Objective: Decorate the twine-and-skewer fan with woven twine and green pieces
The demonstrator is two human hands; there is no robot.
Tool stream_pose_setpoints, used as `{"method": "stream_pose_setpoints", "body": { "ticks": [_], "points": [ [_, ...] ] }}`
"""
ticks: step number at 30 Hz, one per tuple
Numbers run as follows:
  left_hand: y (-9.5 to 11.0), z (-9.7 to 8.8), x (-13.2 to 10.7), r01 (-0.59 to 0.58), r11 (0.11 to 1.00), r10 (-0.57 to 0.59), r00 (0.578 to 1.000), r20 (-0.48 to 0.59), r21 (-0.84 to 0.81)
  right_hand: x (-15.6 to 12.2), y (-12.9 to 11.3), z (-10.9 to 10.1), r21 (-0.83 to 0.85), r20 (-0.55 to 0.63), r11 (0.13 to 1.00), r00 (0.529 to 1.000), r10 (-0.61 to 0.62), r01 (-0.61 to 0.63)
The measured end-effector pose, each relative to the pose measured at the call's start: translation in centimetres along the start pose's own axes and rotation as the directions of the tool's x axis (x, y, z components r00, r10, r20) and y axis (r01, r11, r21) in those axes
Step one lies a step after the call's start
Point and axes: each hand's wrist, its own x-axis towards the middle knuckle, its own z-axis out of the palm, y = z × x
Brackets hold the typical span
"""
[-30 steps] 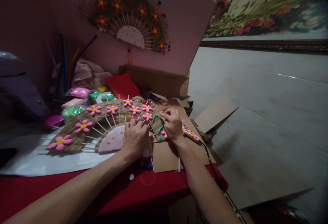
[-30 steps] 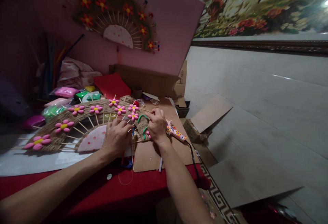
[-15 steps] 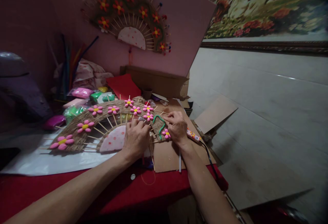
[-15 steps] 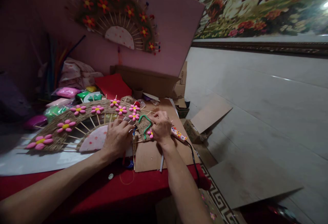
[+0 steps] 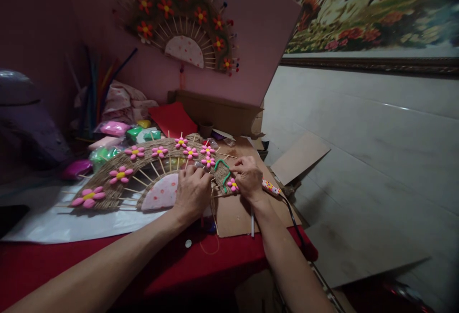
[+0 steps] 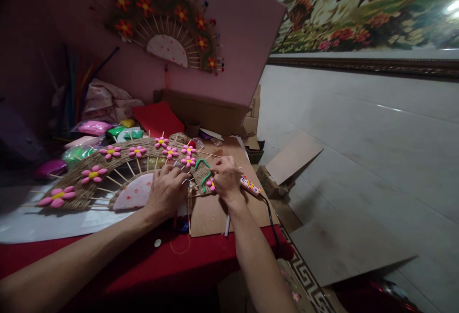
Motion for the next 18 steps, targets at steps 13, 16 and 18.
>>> {"method": "stream_pose_setpoints", "body": {
  "ticks": [13, 16, 18],
  "points": [
    [0.6, 0.7, 0.3, -0.194, 0.98, 0.192, 0.98, 0.044, 0.052, -0.4, -0.5, -0.2, 0.061, -0.149, 0.998, 0.989, 0.014, -0.005],
    [0.8, 1.0, 0.3, -0.226, 0.97, 0.222, 0.973, 0.057, 0.086, -0.4, -0.6, -0.3, 0.056, -0.12, 0.998, 0.993, 0.023, -0.016],
    [0.8, 1.1, 0.3, -0.242, 0.965, 0.237, 0.97, 0.061, 0.098, -0.3, -0.5, -0.5, 0.069, -0.085, 0.998, 0.996, 0.019, -0.013]
  ]
}}
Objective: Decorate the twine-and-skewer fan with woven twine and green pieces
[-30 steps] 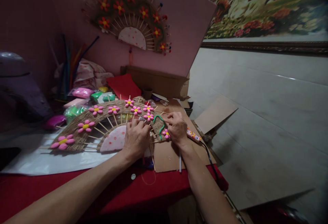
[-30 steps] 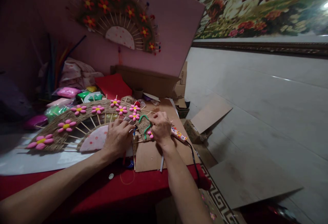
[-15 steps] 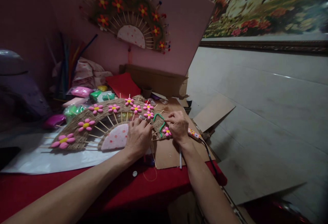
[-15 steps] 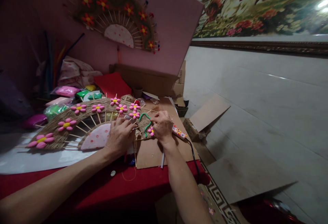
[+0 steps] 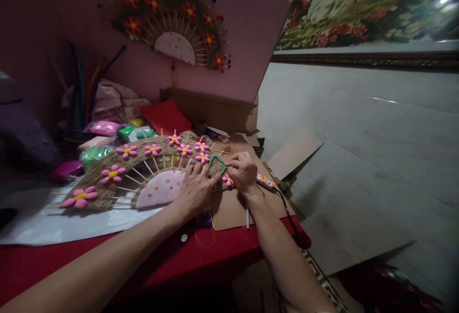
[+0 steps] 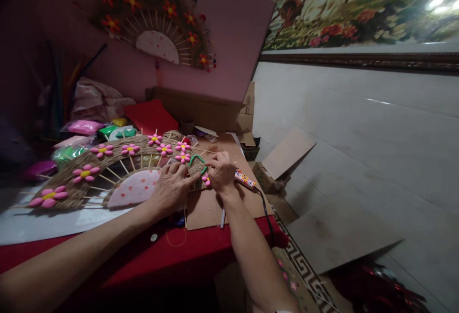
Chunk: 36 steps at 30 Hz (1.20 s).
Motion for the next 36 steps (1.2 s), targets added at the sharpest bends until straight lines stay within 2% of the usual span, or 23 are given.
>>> {"method": "stream_pose_setpoints", "body": {
  "ticks": [11, 18, 22, 31, 36],
  "points": [
    [-0.03, -0.29, 0.17, -0.022, 0.999, 0.021, 0.999, 0.037, 0.041, 0.1, 0.64, 0.05, -0.001, 0.166, 0.998, 0.984, -0.063, 0.064],
    [-0.16, -0.41, -0.02, 0.055, 0.998, -0.055, 0.998, 0.025, 0.018, 0.18, 0.54, -0.14, 0.014, 0.175, 0.998, 0.983, -0.059, 0.057],
    [-0.01, -0.41, -0.06, 0.015, 1.0, -0.015, 0.999, 0.038, 0.02, 0.15, 0.67, 0.06, 0.002, 0.236, 0.998, 0.97, -0.065, 0.067],
    [0.18, -0.58, -0.22, 0.004, 1.0, -0.005, 0.999, 0.037, 0.018, 0.19, 0.64, 0.07, 0.062, 0.105, 0.997, 0.993, -0.045, 0.038],
    [0.27, -0.61, -0.22, 0.016, 1.0, -0.017, 0.999, 0.039, 0.007, 0.26, 0.32, 0.21, 0.199, 0.069, 0.971, 0.99, 0.122, -0.134]
  ]
}}
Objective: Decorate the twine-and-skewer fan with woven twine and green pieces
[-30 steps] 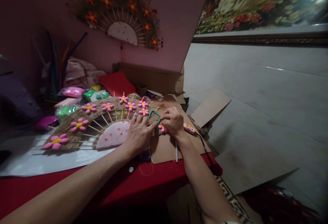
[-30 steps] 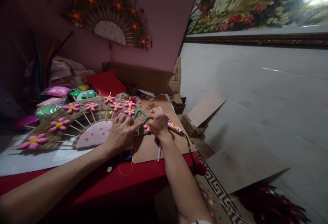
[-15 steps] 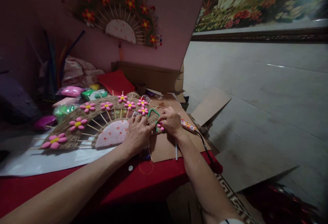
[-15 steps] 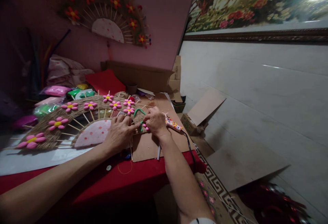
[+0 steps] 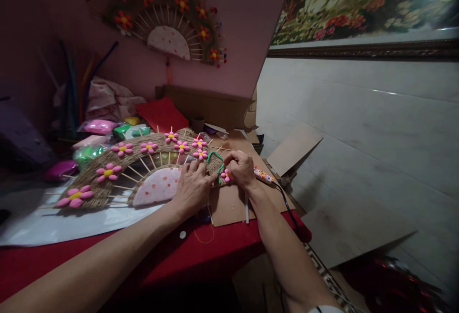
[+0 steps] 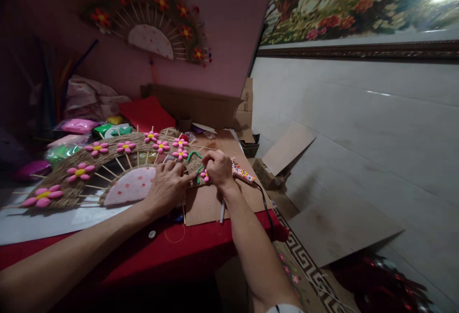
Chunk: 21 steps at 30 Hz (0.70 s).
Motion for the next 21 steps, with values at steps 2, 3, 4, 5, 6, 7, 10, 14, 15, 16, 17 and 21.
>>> {"method": "stream_pose_setpoints", "body": {
  "ticks": [2, 3, 4, 5, 6, 7, 10, 14, 15, 16, 17, 21],
  "points": [
    [0.0, -0.1, 0.0, 0.004, 1.0, -0.004, 1.0, 0.0, -0.008, 0.0, -0.1, 0.0, -0.005, 0.003, 1.0, 1.0, 0.03, -0.03],
    [0.0, -0.1, 0.0, 0.005, 1.0, -0.005, 1.0, 0.001, -0.012, 0.0, -0.2, -0.1, -0.011, 0.008, 1.0, 1.0, 0.029, -0.029],
    [0.0, -0.1, 0.0, 0.006, 1.0, -0.006, 1.0, 0.001, -0.015, 0.0, -0.2, -0.1, -0.011, 0.012, 1.0, 1.0, 0.026, -0.026],
    [-0.1, -0.1, -0.1, 0.006, 1.0, -0.006, 1.0, 0.001, -0.017, 0.0, -0.3, -0.1, -0.003, 0.015, 1.0, 1.0, 0.024, -0.024],
    [-0.1, -0.1, -0.1, 0.005, 1.0, -0.005, 1.0, 0.0, -0.019, -0.1, -0.3, -0.2, 0.009, 0.021, 1.0, 0.999, 0.025, -0.025],
    [-0.1, -0.1, -0.1, 0.002, 1.0, -0.002, 1.0, 0.0, -0.019, -0.1, -0.3, -0.1, 0.022, 0.034, 0.999, 0.999, 0.025, -0.026],
    [0.0, -0.1, -0.1, 0.0, 1.0, 0.0, 1.0, -0.001, -0.022, -0.2, -0.4, 0.1, 0.031, 0.108, 0.999, 0.994, 0.011, -0.015],
    [0.1, -0.1, 0.3, 0.011, 1.0, -0.011, 1.0, -0.015, -0.017, -0.1, -0.1, 0.3, 0.092, 0.102, 0.995, 0.994, 0.041, -0.05],
    [0.1, 0.0, 0.4, 0.004, 1.0, -0.004, 1.0, -0.017, -0.011, 0.0, 0.0, 0.4, 0.13, 0.081, 0.989, 0.995, 0.055, -0.065],
    [0.2, 0.1, 0.6, -0.008, 1.0, 0.008, 1.0, -0.017, -0.006, 0.1, 0.1, 0.4, 0.166, 0.054, 0.983, 0.996, 0.072, -0.08],
    [0.2, 0.1, 0.8, -0.021, 1.0, 0.021, 1.0, -0.016, -0.003, 0.1, 0.1, 0.4, 0.193, 0.025, 0.977, 0.995, 0.093, -0.096],
    [0.2, 0.5, 1.3, -0.049, 0.999, 0.049, 0.999, -0.02, -0.014, 0.2, 0.2, 0.4, 0.155, -0.027, 0.969, 0.98, 0.198, -0.192]
  ]
}}
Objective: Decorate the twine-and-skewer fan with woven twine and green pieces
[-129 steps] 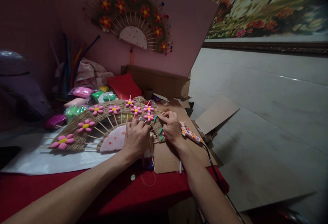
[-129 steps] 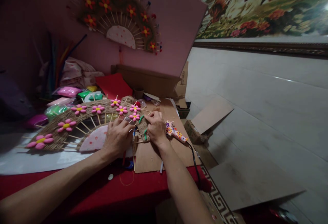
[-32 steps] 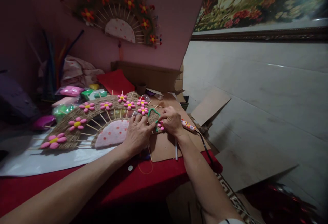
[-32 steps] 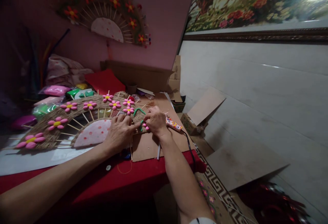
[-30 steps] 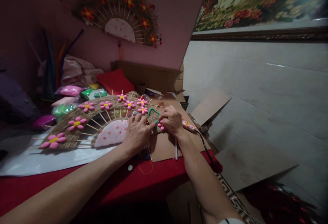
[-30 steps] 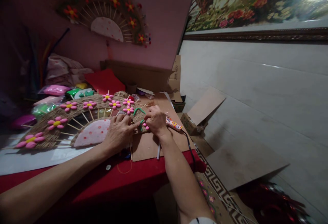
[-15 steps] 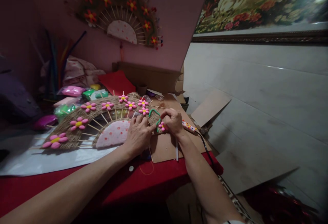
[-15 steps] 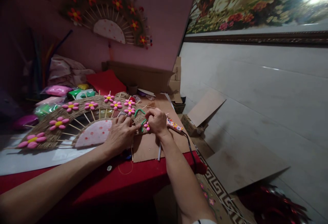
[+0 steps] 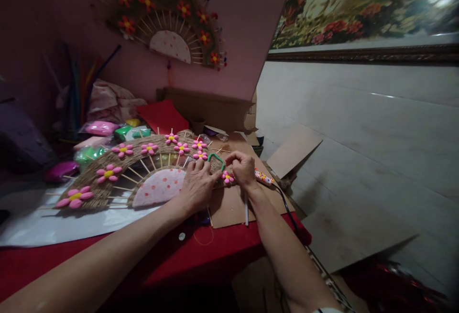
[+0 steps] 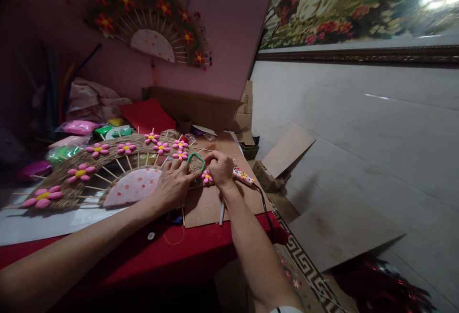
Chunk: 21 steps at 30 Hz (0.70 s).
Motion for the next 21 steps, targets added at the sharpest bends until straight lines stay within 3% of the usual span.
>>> {"method": "stream_pose_setpoints", "body": {
  "ticks": [5, 10, 14, 19, 21],
  "points": [
    [-0.07, -0.16, 0.27, 0.003, 1.0, -0.003, 1.0, -0.008, -0.007, 0.1, 0.03, 0.12, -0.055, 0.094, 0.998, 0.994, 0.049, -0.044],
    [-0.26, -0.12, 0.61, -0.007, 1.0, 0.007, 1.0, -0.02, 0.001, 0.32, 0.63, 0.36, 0.005, 0.036, 0.996, 0.995, 0.088, -0.088],
    [-0.49, 0.18, 0.73, -0.001, 0.999, 0.0, 1.0, -0.015, -0.035, 0.37, 0.82, 0.5, 0.021, 0.13, 0.995, 0.987, 0.091, -0.095],
    [-0.68, 0.18, 0.83, 0.001, 1.0, -0.001, 1.0, -0.022, 0.015, 0.36, 0.68, 0.41, 0.058, -0.001, 0.991, 0.993, 0.122, -0.122],
    [-0.64, 0.24, 0.85, -0.025, 1.0, 0.025, 1.0, -0.018, 0.008, 0.32, 0.66, 0.45, 0.055, 0.024, 0.993, 0.994, 0.107, -0.108]
  ]
}}
